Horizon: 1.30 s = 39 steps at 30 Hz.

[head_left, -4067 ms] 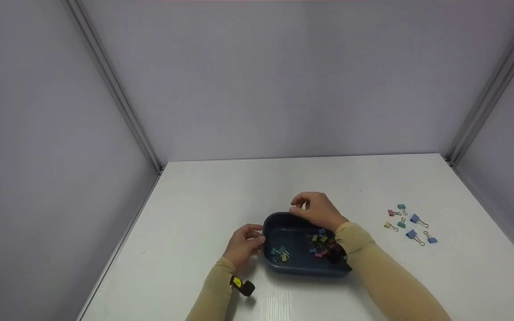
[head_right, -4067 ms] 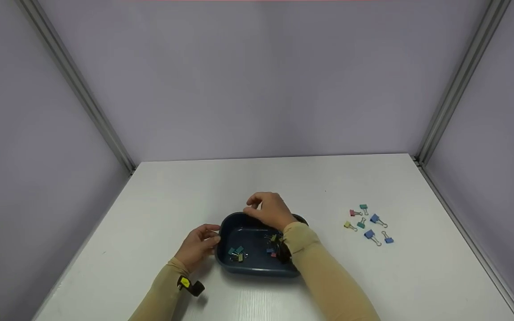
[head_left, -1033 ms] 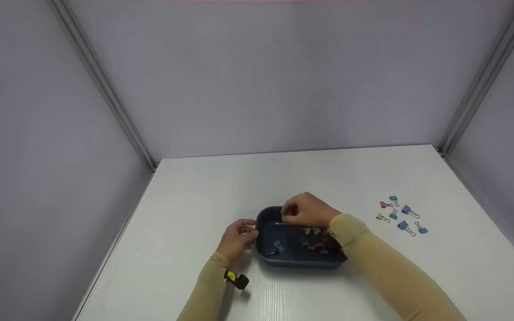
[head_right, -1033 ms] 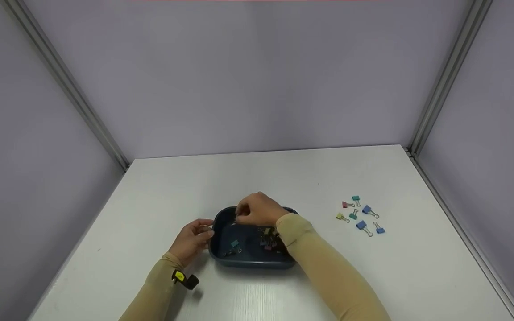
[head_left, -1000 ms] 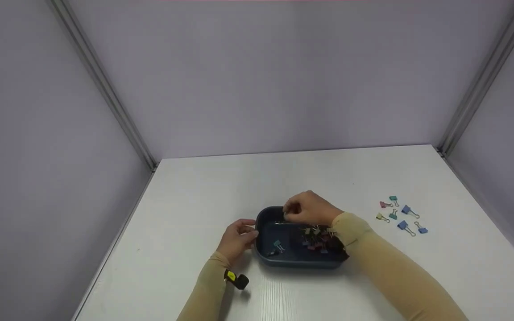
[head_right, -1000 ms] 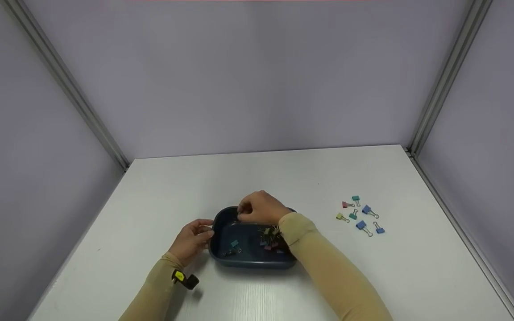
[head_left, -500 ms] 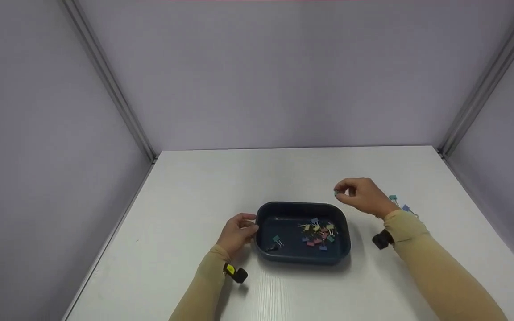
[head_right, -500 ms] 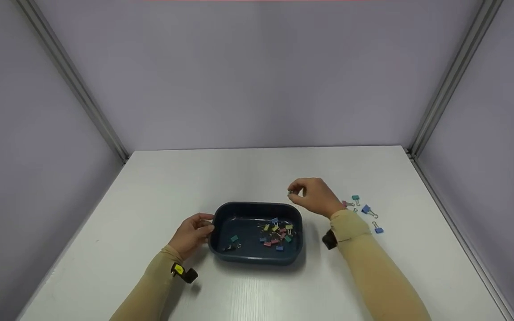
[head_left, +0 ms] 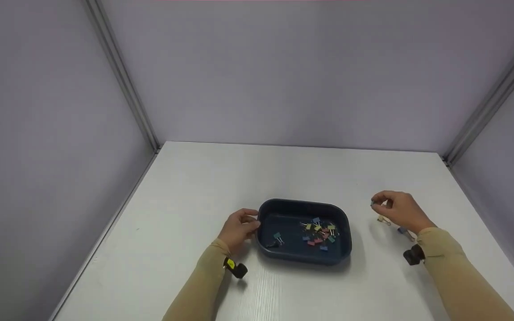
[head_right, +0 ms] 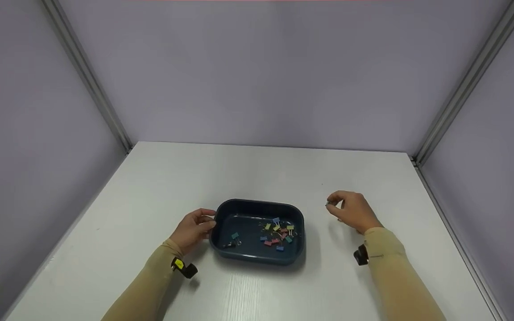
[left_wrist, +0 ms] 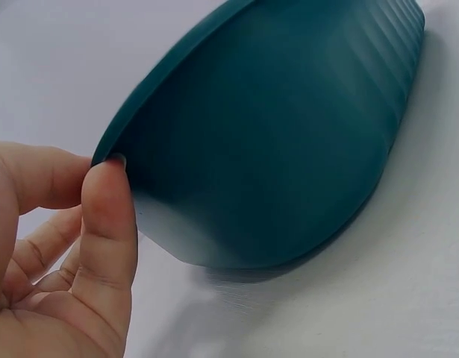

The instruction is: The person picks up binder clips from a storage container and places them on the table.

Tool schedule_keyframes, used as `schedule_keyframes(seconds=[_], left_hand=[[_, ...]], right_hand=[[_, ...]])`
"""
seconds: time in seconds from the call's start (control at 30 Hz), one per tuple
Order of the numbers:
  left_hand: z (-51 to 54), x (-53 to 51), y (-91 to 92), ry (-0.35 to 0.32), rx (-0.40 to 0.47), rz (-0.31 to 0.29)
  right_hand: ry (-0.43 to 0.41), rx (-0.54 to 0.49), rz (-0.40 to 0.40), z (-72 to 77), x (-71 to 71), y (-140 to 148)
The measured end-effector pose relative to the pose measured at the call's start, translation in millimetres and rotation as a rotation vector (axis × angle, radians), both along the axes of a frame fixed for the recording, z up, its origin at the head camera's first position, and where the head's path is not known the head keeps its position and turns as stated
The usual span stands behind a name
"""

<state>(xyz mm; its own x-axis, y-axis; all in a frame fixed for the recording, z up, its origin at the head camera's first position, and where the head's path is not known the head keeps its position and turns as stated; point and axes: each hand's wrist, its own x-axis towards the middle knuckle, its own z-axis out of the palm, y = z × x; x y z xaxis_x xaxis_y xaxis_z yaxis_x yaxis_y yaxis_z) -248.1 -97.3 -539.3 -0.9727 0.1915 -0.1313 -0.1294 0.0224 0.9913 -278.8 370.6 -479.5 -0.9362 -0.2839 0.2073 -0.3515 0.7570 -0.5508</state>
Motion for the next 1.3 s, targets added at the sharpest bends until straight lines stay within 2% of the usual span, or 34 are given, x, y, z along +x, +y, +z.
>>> schedule_keyframes(seconds=[0.2, 0.4, 0.67, 1.07, 1.1, 1.2, 1.3], left_hand=[[-3.0, 4.7, 2.0, -0.003, -0.004, 0.022], [-5.1, 4.9, 2.1, -0.012, -0.011, 0.03], [-3.1, 6.9, 2.1, -0.01, -0.038, 0.043], [1.4, 7.7, 1.0, 0.014, -0.035, 0.024], [-0.6, 6.6, 1.0, 0.011, -0.043, 0.027], [5.5, 9.8, 1.5, 0.0, -0.044, 0.022], [7.0, 10.4, 1.1, -0.005, -0.035, 0.017]], right_hand=[[-0.003, 0.043, -0.038, -4.4, -1.4, 21.2], [-0.052, 0.083, -0.099, -13.5, -1.1, 40.3], [-0.106, 0.111, -0.151, -19.6, 1.2, 69.3], [-0.204, 0.162, -0.268, -35.3, 12.9, 117.6], [-0.215, 0.165, -0.274, -36.0, 15.4, 119.9], [-0.244, 0.17, -0.28, -39.2, 20.8, 126.3], [-0.254, 0.175, -0.282, -43.1, 22.7, 129.3]])
